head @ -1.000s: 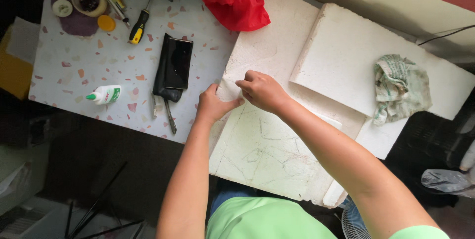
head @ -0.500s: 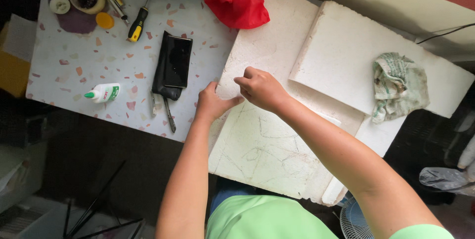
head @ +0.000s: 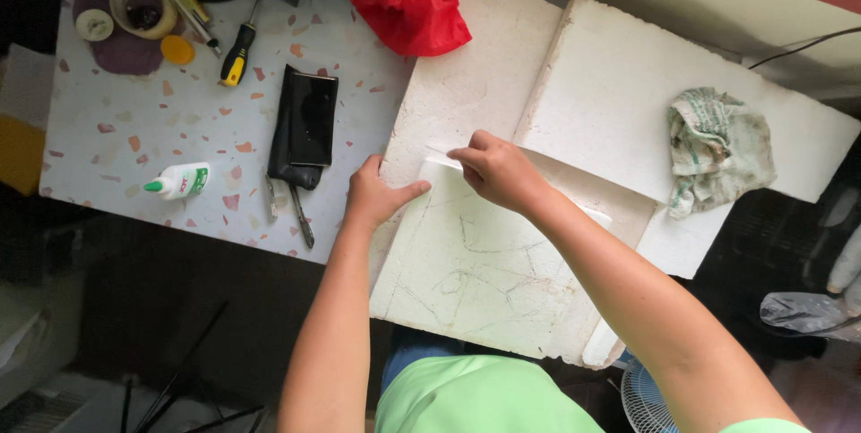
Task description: The person carves lines into a piece of styrofoam, glues sections together, and removes excess material to form a relief carving.
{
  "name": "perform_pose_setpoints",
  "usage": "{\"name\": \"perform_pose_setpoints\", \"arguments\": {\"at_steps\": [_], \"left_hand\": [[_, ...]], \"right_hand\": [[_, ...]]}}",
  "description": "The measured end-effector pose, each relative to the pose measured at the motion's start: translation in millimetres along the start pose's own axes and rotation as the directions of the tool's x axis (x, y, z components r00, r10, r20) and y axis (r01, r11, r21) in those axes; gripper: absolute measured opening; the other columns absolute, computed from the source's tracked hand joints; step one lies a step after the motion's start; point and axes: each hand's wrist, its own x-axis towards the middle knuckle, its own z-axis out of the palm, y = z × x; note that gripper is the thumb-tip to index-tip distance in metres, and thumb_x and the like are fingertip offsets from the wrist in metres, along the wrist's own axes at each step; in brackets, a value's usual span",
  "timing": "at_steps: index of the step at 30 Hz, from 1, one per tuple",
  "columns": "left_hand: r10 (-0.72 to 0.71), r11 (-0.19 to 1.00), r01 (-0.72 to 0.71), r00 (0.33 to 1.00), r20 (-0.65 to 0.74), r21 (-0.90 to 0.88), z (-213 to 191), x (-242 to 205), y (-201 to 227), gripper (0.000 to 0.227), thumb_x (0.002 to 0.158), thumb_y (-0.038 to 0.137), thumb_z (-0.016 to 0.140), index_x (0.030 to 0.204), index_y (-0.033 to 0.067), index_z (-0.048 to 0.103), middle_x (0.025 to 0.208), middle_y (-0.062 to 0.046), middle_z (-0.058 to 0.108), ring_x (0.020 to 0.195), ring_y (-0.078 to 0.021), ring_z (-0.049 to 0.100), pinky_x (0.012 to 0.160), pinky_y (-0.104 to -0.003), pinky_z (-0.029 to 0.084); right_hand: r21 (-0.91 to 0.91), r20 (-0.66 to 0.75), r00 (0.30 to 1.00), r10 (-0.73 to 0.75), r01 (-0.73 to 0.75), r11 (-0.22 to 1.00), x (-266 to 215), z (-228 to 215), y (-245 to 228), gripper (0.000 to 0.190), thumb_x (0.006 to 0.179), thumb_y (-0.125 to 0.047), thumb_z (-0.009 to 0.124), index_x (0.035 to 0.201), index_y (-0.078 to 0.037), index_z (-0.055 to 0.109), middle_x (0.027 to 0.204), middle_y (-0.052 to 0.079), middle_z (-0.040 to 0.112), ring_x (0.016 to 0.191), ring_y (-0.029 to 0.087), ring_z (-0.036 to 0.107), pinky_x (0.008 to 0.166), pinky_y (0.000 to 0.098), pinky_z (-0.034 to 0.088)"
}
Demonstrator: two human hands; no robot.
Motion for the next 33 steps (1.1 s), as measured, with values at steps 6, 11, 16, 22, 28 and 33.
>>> {"name": "perform_pose_setpoints", "arguments": {"at_steps": [6, 11, 16, 22, 28, 33], "left_hand": [[0.022, 1.000, -0.022, 1.000, -0.018, -0.016, 8, 9, -15, 0.084, 0.047, 0.050, 0.101, 0.113, 0.0107, 0.068, 0.108, -0.015, 0.076, 0.110, -0.0349, 0.071, 0.088, -0.047, 0.059], [0.003, 1.000, -0.003, 1.000, -0.017, 0.002, 7, 5, -5, 0.085, 0.047, 0.051, 0.100, 0.115, 0.0111, 0.068, 0.109, -0.014, 0.076, 0.111, -0.0339, 0.071, 0.090, -0.046, 0.059], [-0.022, 0.999, 0.023, 0.999, -0.028, 0.037, 9, 6, 0, 0.087, 0.044, 0.053, 0.099, 0.115, 0.0129, 0.068, 0.110, -0.011, 0.076, 0.112, -0.0313, 0.071, 0.091, -0.045, 0.059], [-0.103, 0.994, 0.103, 0.995, 0.004, 0.044, 0, -5, 12, 0.084, 0.043, 0.057, 0.096, 0.113, 0.0184, 0.068, 0.110, -0.004, 0.076, 0.112, -0.0261, 0.071, 0.092, -0.042, 0.060], [-0.091, 0.995, 0.091, 0.996, 0.010, 0.044, -3, -8, 16, 0.085, 0.044, 0.056, 0.095, 0.114, 0.0159, 0.068, 0.111, -0.008, 0.075, 0.113, -0.0295, 0.070, 0.092, -0.045, 0.060], [-0.075, 0.997, 0.075, 0.997, 0.009, 0.017, -2, -5, 11, 0.085, 0.046, 0.052, 0.094, 0.117, 0.0143, 0.068, 0.113, -0.010, 0.075, 0.114, -0.0304, 0.070, 0.094, -0.045, 0.060]], "right_hand": [[-0.004, 0.024, 0.999, -0.023, 0.023, 1.000, -8, -10, -2, 0.023, 0.084, 0.003, 0.069, 0.101, -0.011, 0.074, 0.080, 0.007, 0.056, 0.068, 0.027, 0.065, 0.064, 0.0350, 0.056], [-0.021, -0.022, 1.000, -0.022, 0.021, 1.000, 7, 5, -5, 0.021, 0.088, -0.003, 0.069, 0.105, -0.014, 0.075, 0.081, 0.005, 0.057, 0.070, 0.022, 0.065, 0.065, 0.0306, 0.056], [0.000, -0.051, 0.996, -0.068, 0.069, 0.998, 43, 34, -16, 0.020, 0.085, -0.006, 0.071, 0.103, -0.014, 0.071, 0.082, 0.009, 0.054, 0.071, 0.029, 0.064, 0.064, 0.0397, 0.055], [-0.087, 0.045, 0.993, -0.109, 0.113, 0.990, 55, 37, -24, 0.006, 0.083, -0.009, 0.070, 0.087, -0.011, 0.066, 0.082, 0.008, 0.053, 0.069, 0.028, 0.064, 0.067, 0.0366, 0.056], [-0.099, 0.120, 0.989, -0.090, 0.102, 0.990, 53, 38, -21, 0.007, 0.085, -0.013, 0.070, 0.083, -0.012, 0.064, 0.083, 0.007, 0.054, 0.070, 0.028, 0.065, 0.068, 0.0381, 0.056], [-0.053, 0.104, 0.993, -0.057, 0.063, 0.997, 55, 18, -31, 0.010, 0.087, -0.014, 0.069, 0.082, -0.012, 0.060, 0.084, 0.009, 0.052, 0.071, 0.034, 0.066, 0.067, 0.0416, 0.055]]}}
